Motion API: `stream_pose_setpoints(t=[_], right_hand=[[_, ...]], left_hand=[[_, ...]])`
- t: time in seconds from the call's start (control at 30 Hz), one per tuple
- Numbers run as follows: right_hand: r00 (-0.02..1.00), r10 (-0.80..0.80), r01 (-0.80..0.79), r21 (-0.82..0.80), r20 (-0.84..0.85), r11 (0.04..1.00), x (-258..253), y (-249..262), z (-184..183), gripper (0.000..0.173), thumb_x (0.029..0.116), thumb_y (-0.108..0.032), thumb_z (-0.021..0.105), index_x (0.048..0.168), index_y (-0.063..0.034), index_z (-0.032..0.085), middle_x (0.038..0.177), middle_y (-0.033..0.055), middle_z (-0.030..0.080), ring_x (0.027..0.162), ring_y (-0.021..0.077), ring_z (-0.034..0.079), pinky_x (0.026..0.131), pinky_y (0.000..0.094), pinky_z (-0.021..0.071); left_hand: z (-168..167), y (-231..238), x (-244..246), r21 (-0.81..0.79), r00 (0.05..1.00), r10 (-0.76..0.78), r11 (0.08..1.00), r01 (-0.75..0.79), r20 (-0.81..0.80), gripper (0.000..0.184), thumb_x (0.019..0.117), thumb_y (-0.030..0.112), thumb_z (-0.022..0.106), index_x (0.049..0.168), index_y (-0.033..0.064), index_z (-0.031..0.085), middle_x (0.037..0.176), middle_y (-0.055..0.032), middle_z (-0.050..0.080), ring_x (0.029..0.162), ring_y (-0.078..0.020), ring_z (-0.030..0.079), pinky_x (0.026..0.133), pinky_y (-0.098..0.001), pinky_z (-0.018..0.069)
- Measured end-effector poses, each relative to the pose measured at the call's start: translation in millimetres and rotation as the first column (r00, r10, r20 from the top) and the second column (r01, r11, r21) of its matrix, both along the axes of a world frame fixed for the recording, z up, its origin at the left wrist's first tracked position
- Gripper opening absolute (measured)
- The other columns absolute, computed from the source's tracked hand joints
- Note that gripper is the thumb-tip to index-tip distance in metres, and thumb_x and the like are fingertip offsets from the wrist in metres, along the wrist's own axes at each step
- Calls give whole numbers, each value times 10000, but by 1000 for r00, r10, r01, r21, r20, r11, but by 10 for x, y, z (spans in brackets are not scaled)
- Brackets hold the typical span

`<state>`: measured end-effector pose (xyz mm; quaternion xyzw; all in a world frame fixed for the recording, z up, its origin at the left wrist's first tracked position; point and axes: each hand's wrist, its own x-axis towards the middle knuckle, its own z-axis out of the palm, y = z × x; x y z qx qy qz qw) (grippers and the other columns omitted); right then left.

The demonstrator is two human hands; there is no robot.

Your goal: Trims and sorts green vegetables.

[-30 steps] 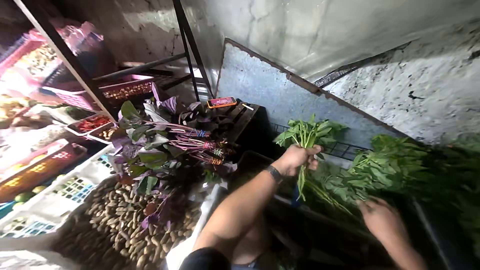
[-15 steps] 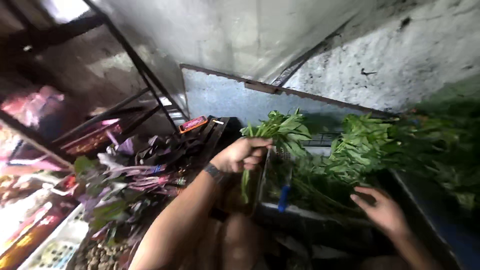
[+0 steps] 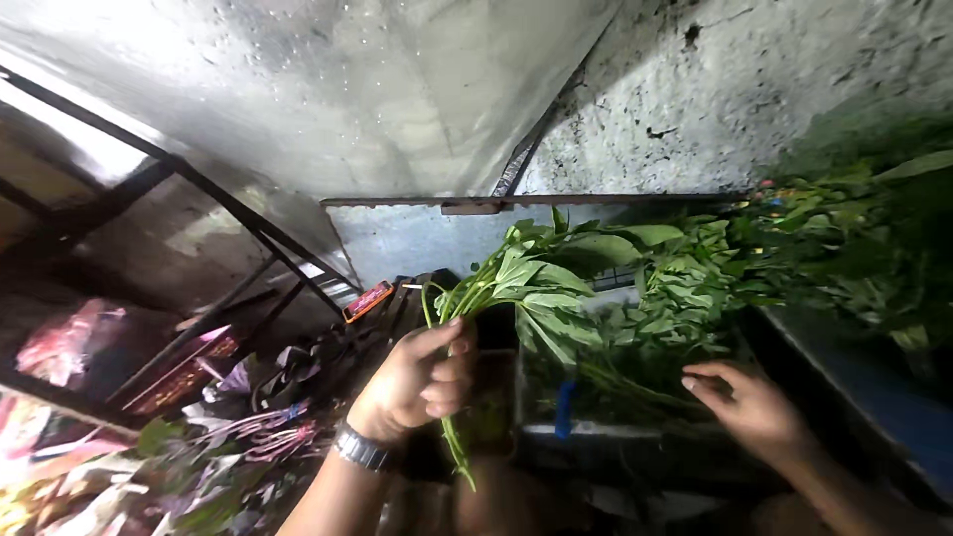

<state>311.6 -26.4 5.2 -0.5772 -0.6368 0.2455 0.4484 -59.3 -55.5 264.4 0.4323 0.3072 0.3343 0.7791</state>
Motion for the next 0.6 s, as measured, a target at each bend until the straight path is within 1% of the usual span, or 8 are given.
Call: stream_pose_setpoints(t=[0.1,0.17,0.27,0.33,0.43,0.5,0.57,0.6], right_hand=[[970,-29,33,16,-243,999,-106,-63,181,259,1021,-228,608,1090,-11,730,1046,127,729,890,173,705,833,375,595],[907,35,-25,28,-419,999,-228,-165,460,304,1050,-261,535,1114,-19,709,1006,66,738,854,111,715,798,304,613],[802,244,-192,151,-545,970,-467,-340,977,380,1071,-351,502,1238,-45,652,1024,13,732,867,108,719,796,295,624],[758,311,-249,187,-573,950,-602,-355,1198,438,1035,-379,568,1316,-44,603,1061,22,727,848,125,724,759,306,633],[922,143,-41,277,-361,960,-656,-377,1322,527,963,-386,682,1366,-61,587,1206,68,669,965,97,685,787,265,604],[995,10,41,503,-98,863,-618,-432,1384,541,908,-401,750,1333,-89,626,1246,138,640,1080,172,634,891,327,560],[975,14,-149,612,220,776,-653,-499,1489,526,890,-420,765,1360,-240,612,1358,117,600,1268,280,564,1031,460,498],[919,28,-281,604,393,746,-719,-524,1530,586,881,-412,767,1419,-304,561,1456,98,556,1362,333,507,1091,537,454]], left_hand=[[-34,-4,89,-19,999,-23,1000,24,37,266,1017,375,599,888,142,610,605,66,481,438,-33,511,418,-183,486],[-85,-9,135,-27,998,-47,999,48,44,278,1022,386,585,884,146,607,598,71,470,432,-31,501,411,-181,476],[-187,28,214,-45,996,-86,995,88,38,287,1023,398,587,884,147,612,605,75,470,437,-26,499,411,-177,470],[-239,56,285,-23,996,-67,998,66,-50,282,1013,400,606,863,161,613,595,82,465,428,-17,485,400,-172,459],[-255,1,416,145,926,83,989,-31,-369,251,1005,352,595,813,190,603,538,98,440,389,3,421,366,-157,398],[-278,-25,422,225,843,112,974,11,-527,156,1007,290,618,906,171,623,534,87,447,384,-6,404,368,-160,378],[-307,-47,406,234,770,35,960,151,-637,84,994,244,659,993,161,643,552,78,460,390,-7,390,369,-159,351],[-330,-67,400,235,728,-23,939,251,-686,84,980,227,683,1015,158,652,584,68,505,412,-4,407,382,-163,355]])
